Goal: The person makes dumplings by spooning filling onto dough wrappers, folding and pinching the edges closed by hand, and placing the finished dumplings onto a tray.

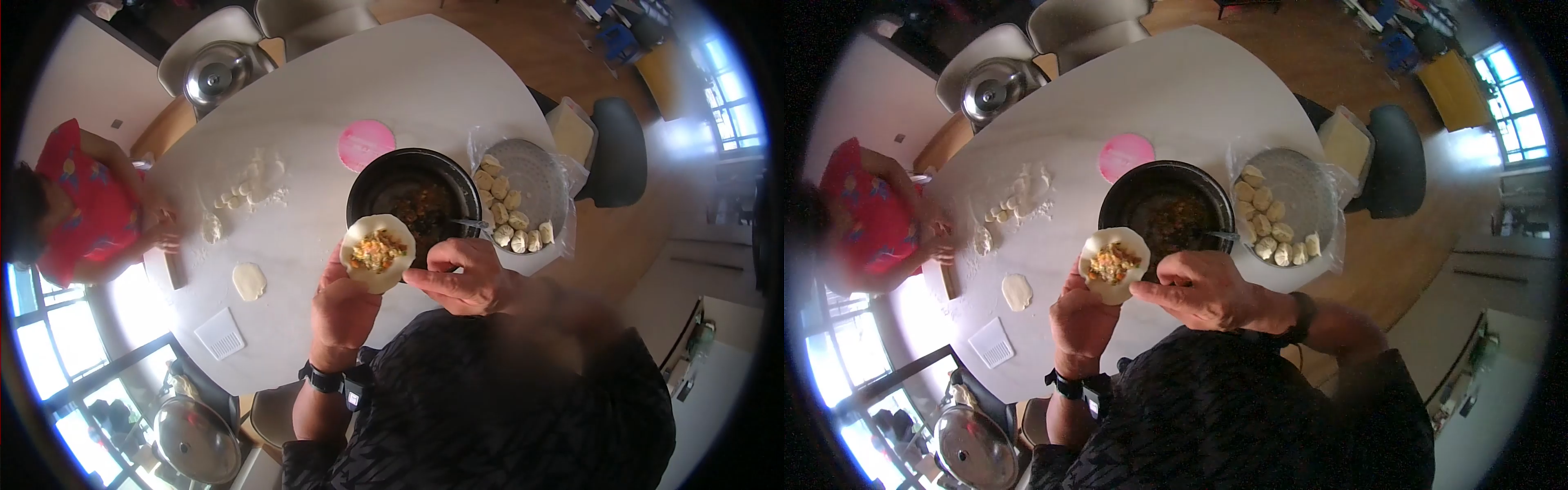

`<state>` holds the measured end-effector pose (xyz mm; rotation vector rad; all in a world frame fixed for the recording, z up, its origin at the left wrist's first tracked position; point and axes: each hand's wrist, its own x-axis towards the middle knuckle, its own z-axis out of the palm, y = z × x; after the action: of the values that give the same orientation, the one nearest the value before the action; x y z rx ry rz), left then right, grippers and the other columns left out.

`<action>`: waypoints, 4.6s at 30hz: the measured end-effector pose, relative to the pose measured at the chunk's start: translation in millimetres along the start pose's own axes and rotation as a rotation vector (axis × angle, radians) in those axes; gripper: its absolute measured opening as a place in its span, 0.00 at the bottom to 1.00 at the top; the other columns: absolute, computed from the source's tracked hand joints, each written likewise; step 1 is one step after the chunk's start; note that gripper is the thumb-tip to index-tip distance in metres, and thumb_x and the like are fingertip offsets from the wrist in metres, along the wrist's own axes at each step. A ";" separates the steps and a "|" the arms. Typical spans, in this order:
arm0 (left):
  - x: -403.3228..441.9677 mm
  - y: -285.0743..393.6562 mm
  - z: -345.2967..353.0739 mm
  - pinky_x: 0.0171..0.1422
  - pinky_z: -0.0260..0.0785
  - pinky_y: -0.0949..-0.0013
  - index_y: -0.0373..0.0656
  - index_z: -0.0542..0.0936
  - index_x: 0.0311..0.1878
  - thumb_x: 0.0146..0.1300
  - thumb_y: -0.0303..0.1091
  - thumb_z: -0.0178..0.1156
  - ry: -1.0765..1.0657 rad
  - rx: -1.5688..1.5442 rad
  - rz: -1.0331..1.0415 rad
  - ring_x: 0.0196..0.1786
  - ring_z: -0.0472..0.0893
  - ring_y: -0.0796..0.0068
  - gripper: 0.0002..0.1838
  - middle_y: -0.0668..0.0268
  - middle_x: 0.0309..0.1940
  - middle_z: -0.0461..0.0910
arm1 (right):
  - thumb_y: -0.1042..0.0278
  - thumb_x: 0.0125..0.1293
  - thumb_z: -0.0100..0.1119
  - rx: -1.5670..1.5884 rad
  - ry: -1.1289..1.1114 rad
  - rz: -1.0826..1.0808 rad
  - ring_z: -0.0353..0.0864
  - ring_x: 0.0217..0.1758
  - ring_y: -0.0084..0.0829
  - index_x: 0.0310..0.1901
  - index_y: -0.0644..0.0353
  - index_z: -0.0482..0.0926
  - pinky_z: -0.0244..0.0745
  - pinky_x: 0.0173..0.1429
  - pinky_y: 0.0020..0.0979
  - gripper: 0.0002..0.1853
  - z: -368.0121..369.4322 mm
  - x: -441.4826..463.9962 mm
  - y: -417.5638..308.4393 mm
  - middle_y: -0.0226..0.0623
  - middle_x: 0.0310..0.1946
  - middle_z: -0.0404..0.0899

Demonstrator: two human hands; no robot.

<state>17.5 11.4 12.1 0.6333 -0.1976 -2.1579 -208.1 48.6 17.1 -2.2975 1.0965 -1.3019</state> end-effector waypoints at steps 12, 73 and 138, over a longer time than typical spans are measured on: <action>0.8 -3.4 2.1 0.78 0.67 0.56 0.33 0.65 0.75 0.66 0.27 0.65 -0.122 0.221 -0.004 0.71 0.75 0.62 0.35 0.55 0.68 0.75 | 0.76 0.53 0.79 -0.008 0.010 -0.006 0.84 0.33 0.32 0.43 0.60 0.84 0.81 0.35 0.33 0.16 8.6 23.4 7.6 0.32 0.36 0.79; -1.6 12.5 18.3 0.38 0.89 0.63 0.39 0.79 0.49 0.74 0.29 0.63 -0.025 0.589 0.225 0.50 0.89 0.52 0.06 0.38 0.59 0.80 | 0.74 0.66 0.73 0.479 0.063 0.436 0.90 0.38 0.29 0.47 0.64 0.85 0.83 0.42 0.31 0.10 -1.3 11.5 7.9 0.39 0.37 0.89; -26.6 37.9 47.7 0.46 0.81 0.71 0.31 0.83 0.49 0.60 0.13 0.71 -0.014 1.089 0.285 0.45 0.87 0.72 0.15 0.59 0.44 0.87 | 0.70 0.68 0.72 0.729 -0.127 0.333 0.87 0.35 0.27 0.42 0.60 0.86 0.77 0.39 0.29 0.06 -39.2 38.4 16.0 0.33 0.33 0.86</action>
<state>33.3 4.8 76.3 1.0858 -1.4266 -1.6438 -236.4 14.4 53.2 -1.5601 0.7455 -1.1495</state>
